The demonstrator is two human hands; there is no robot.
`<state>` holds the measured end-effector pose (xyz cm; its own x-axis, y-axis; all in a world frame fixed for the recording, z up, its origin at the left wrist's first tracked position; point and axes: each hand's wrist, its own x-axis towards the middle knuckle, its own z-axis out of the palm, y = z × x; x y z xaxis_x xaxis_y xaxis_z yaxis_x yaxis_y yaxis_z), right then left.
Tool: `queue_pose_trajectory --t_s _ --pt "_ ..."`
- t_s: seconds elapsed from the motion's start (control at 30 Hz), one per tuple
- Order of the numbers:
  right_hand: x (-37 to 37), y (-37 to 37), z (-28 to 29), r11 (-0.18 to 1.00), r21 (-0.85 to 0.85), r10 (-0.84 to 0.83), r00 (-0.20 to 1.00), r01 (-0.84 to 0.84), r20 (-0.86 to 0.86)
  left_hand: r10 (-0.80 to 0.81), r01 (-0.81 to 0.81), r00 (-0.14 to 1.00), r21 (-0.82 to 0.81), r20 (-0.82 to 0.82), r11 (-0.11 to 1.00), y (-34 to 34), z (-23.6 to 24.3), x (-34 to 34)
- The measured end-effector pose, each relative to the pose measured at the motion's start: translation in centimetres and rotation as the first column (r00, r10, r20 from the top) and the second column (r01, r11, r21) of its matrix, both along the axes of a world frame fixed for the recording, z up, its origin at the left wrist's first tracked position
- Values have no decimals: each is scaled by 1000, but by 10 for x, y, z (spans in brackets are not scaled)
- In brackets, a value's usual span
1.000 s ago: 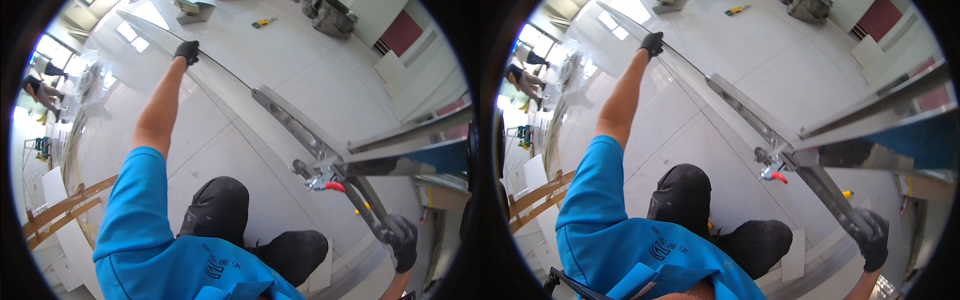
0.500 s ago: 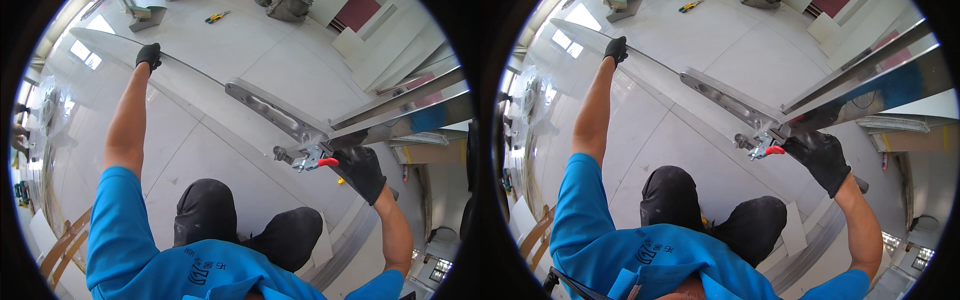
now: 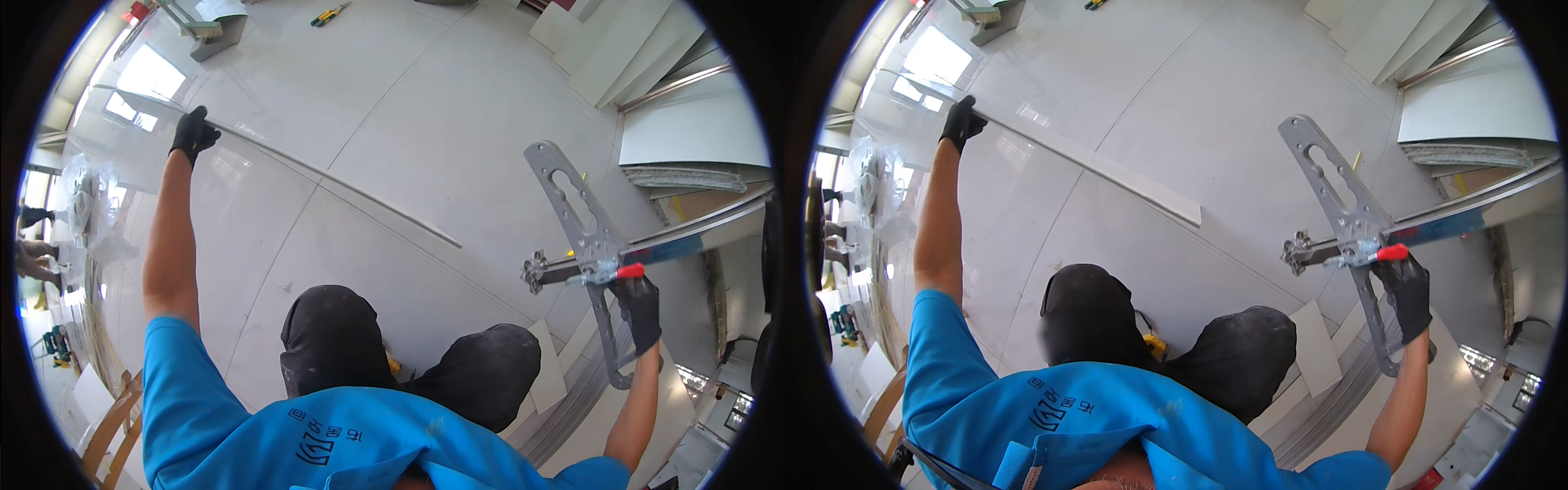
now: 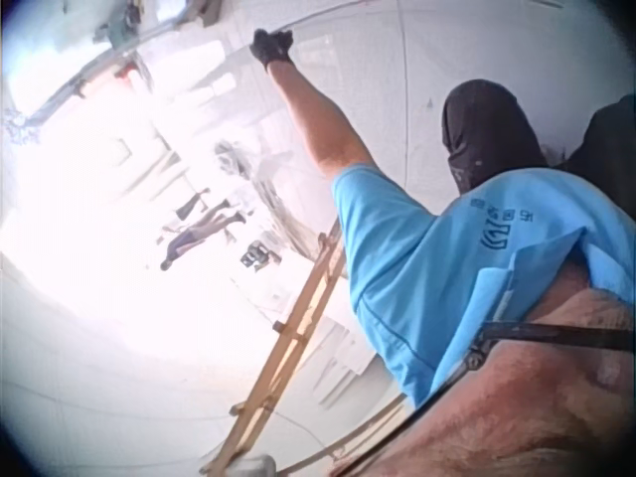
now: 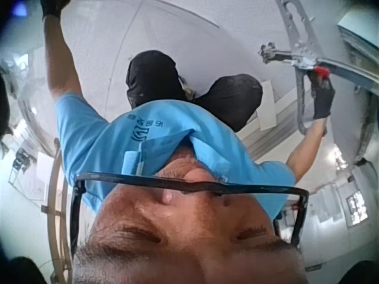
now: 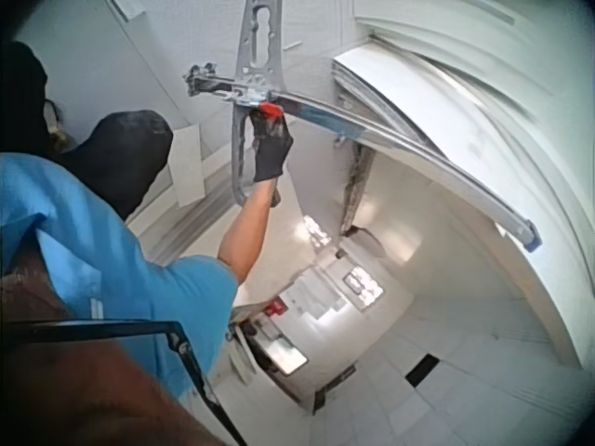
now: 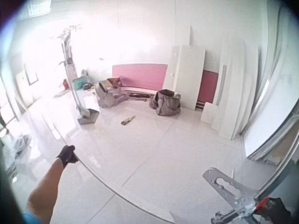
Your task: The person measures a large white drywall sheet on the floor using a tape measure and pencil, then scores and snaps the sheet to cut it to size. The person uses a manual drywall cutter to make a straight cut and sets the tool aside.
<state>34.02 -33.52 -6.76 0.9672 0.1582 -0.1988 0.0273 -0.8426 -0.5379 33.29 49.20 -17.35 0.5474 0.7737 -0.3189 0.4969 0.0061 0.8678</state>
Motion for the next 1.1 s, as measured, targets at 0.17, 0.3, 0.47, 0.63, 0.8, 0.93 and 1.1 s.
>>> queue_pose_trajectory --t_s 0.17,0.3,0.47,0.63,0.8,0.93,1.1 --pt "20 -32 -125 911 -172 411 866 -376 285 -97 106 992 -112 84 988 11 -22 -67" --pt "32 21 -157 902 275 -208 895 332 -395 115 -52 980 -352 160 935 36 -101 -153" --pt "41 28 -186 819 380 -216 844 430 -491 141 -105 987 -367 73 924 43 -220 -263" --pt "34 6 -193 815 301 -293 801 495 -522 238 -77 954 -621 181 780 -28 -268 -237" --pt "48 9 -213 822 279 -278 779 496 -562 465 -331 884 -642 45 692 -40 -301 -227" --pt "45 23 -223 856 286 -228 811 431 -539 332 -106 931 -757 153 645 -68 -283 -233" --pt "51 0 -261 851 295 -217 802 435 -557 -223 129 945 -353 -240 927 -121 -197 -217"
